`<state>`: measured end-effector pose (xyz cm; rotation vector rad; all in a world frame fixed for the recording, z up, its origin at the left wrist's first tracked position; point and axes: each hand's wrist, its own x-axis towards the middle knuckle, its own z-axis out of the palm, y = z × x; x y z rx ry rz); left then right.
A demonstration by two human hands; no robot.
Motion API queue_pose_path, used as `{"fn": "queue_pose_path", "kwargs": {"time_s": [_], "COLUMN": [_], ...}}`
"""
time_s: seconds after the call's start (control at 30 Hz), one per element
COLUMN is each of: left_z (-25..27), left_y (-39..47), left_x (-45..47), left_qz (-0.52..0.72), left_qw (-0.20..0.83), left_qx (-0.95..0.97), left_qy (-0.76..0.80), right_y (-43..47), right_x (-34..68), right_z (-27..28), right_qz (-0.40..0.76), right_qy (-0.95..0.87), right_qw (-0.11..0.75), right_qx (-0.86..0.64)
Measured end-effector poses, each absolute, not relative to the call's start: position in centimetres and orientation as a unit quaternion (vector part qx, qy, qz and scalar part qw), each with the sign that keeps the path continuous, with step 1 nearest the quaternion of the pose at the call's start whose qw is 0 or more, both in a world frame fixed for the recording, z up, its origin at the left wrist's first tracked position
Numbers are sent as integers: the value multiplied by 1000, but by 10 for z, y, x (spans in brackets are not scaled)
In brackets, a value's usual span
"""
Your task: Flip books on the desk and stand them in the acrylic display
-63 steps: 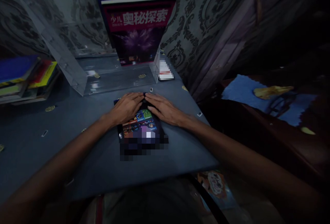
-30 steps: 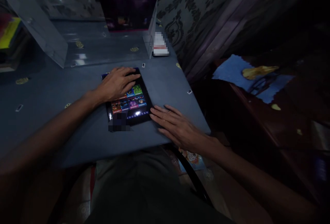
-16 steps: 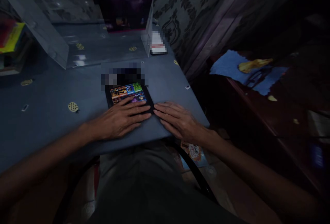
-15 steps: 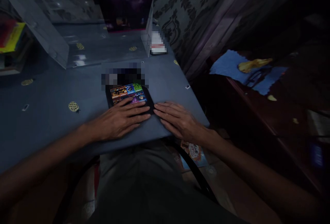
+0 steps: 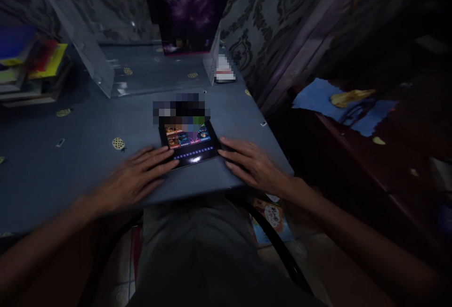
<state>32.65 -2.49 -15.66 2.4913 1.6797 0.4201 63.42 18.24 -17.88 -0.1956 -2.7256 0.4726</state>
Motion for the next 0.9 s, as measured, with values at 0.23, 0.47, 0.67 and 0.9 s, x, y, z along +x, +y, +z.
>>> {"fn": "queue_pose_path", "kwargs": {"time_s": [0.23, 0.47, 0.67, 0.9], "left_z": [-156, -160, -169, -104], "left_y": [-16, -62, -77, -32], "left_x": [320, 356, 380, 366], "left_qz": [70, 74, 123, 344], "left_qw": [16, -27, -128, -98], "left_qx": [814, 837, 827, 783], "left_qy": [576, 541, 534, 509], "right_y": [172, 127, 120, 167], "right_x": [614, 658, 666, 632], "right_z": [-176, -192, -179, -103], "right_qz": [144, 103, 169, 250], "right_qy": [-977, -967, -930, -898], "right_qw": [140, 228, 326, 362], "right_qx": [-70, -47, -11, -4]}}
